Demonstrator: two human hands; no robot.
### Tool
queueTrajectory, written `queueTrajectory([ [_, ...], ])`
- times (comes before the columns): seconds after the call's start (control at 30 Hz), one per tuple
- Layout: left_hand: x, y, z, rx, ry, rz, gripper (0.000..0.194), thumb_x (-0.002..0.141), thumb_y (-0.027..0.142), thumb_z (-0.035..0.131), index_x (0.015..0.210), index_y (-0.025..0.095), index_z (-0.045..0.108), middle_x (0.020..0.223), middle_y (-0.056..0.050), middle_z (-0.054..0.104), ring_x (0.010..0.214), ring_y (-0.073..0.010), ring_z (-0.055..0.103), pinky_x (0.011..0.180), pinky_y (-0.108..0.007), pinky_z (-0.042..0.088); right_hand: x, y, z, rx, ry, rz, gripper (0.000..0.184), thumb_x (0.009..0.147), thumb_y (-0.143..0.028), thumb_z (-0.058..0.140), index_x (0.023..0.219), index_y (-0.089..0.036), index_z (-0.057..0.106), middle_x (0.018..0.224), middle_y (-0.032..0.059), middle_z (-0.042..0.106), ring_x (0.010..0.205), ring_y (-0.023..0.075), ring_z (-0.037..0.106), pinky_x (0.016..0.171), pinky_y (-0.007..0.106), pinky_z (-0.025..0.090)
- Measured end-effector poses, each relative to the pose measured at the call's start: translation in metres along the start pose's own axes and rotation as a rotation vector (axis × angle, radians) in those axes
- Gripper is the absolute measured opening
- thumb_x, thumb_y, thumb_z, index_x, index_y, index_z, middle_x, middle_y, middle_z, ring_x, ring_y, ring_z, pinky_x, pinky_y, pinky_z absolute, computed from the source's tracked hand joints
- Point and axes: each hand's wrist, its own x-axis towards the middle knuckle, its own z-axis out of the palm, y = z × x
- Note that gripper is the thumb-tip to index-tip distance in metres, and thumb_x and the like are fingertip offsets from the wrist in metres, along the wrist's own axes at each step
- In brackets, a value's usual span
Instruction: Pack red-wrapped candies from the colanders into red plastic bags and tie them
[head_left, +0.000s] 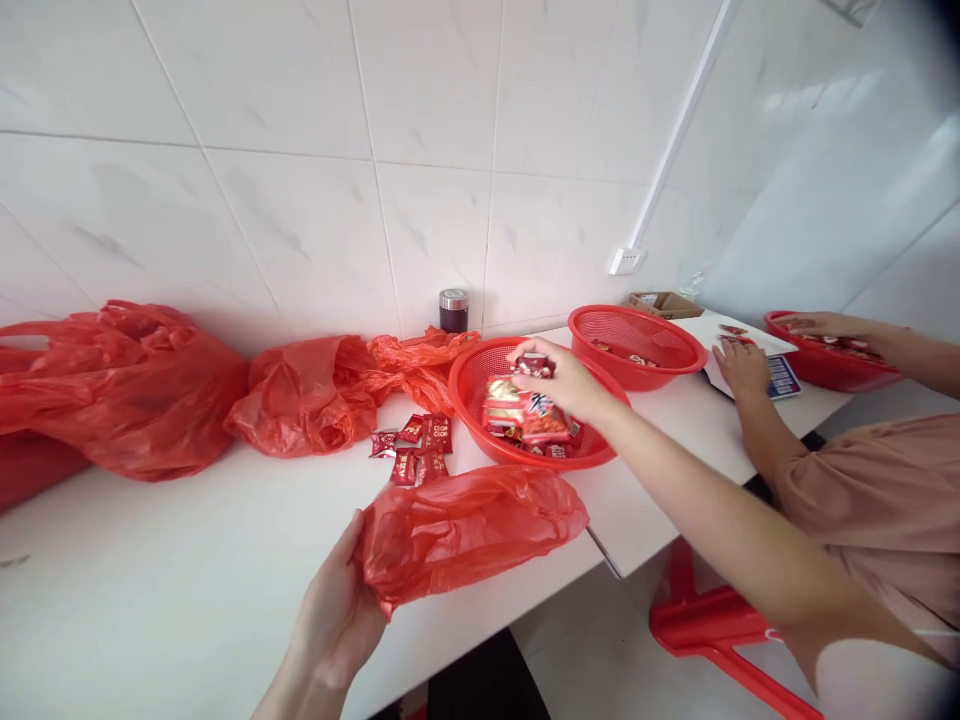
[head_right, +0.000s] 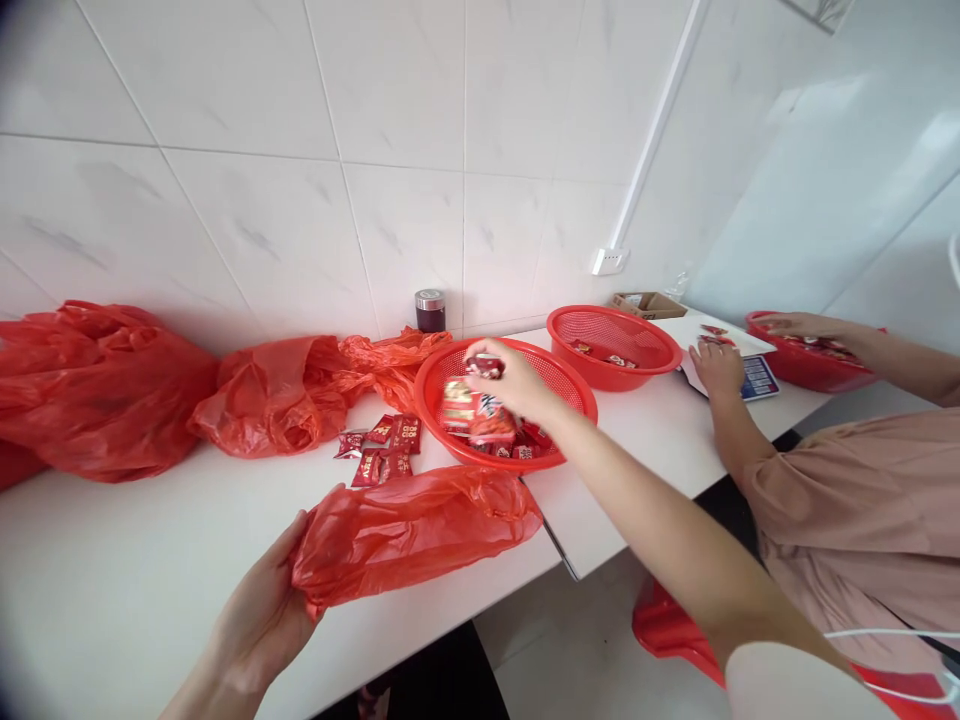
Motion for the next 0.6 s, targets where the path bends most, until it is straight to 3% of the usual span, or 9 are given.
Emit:
queueTrajectory([
  [0.07,0.004,-0.001,0.006,-0.026,0.014,0.003,0.032,0.100,0.019,0.038,0.123,0.013,0.059,0.073,-0.004,0.073,0.057,-0.0129,0.070,0.057,-0.024,0.062,-0.024,-0.028,0.033,0.099,0.132,-0.353,0.012,0.088,-0.021,0.056,0.100,-0.020,0.058,0.118,0.0075,0.058,0.117,0.0214,0.054,0.099,0.040,0.043],
  [0.13,0.008,-0.001,0.007,-0.030,-0.002,0.013,0.033,0.100,0.020,0.036,0.123,0.014,0.059,0.079,-0.005,0.074,0.062,-0.0132,0.071,0.061,-0.024,0.062,-0.048,-0.040,0.073,0.127,-0.062,-0.625,0.011,0.085,-0.018,0.060,0.095,-0.021,0.061,0.127,0.0094,0.052,0.122,0.0202,0.050,0.100,0.037,0.042],
  [0.17,0.010,-0.001,0.007,-0.017,-0.016,0.018,0.035,0.101,0.021,0.034,0.125,0.015,0.059,0.086,-0.006,0.075,0.067,-0.0143,0.072,0.063,-0.025,0.062,-0.057,-0.039,0.093,0.145,-0.177,-0.670,0.013,0.085,-0.017,0.061,0.097,-0.021,0.062,0.130,0.0101,0.050,0.122,0.0184,0.051,0.099,0.034,0.043],
  [0.23,0.014,0.001,0.002,0.045,-0.031,0.038,0.037,0.101,0.021,0.034,0.128,0.016,0.057,0.098,-0.010,0.075,0.075,-0.0168,0.074,0.064,-0.027,0.063,-0.066,-0.030,0.126,0.166,-0.344,-0.642,0.020,0.084,-0.013,0.061,0.103,-0.021,0.063,0.133,0.0107,0.048,0.121,0.0164,0.052,0.097,0.030,0.045],
  [0.3,0.015,0.004,-0.006,0.112,-0.014,0.069,0.037,0.100,0.021,0.036,0.130,0.017,0.056,0.104,-0.012,0.074,0.077,-0.0175,0.074,0.064,-0.028,0.063,-0.064,-0.017,0.144,0.157,-0.420,-0.532,0.027,0.084,-0.012,0.061,0.109,-0.021,0.062,0.130,0.0103,0.052,0.118,0.0164,0.055,0.096,0.030,0.045],
  [0.43,0.013,0.020,-0.025,0.178,0.077,0.175,0.036,0.098,0.020,0.040,0.130,0.021,0.058,0.107,-0.010,0.073,0.073,-0.0158,0.073,0.061,-0.025,0.063,-0.046,-0.006,0.140,0.101,-0.481,-0.464,0.036,0.083,-0.021,0.066,0.119,-0.020,0.059,0.123,0.0080,0.062,0.117,0.0176,0.056,0.101,0.031,0.042],
  [0.6,0.014,0.038,-0.042,0.289,0.120,0.246,0.034,0.097,0.023,0.045,0.126,0.029,0.061,0.128,-0.009,0.065,0.074,-0.0148,0.072,0.059,-0.028,0.062,-0.040,-0.002,0.132,-0.091,-0.524,-0.525,0.057,0.078,-0.025,0.071,0.133,-0.025,0.053,0.143,0.0102,0.049,0.134,0.0233,0.042,0.110,0.041,0.032],
])
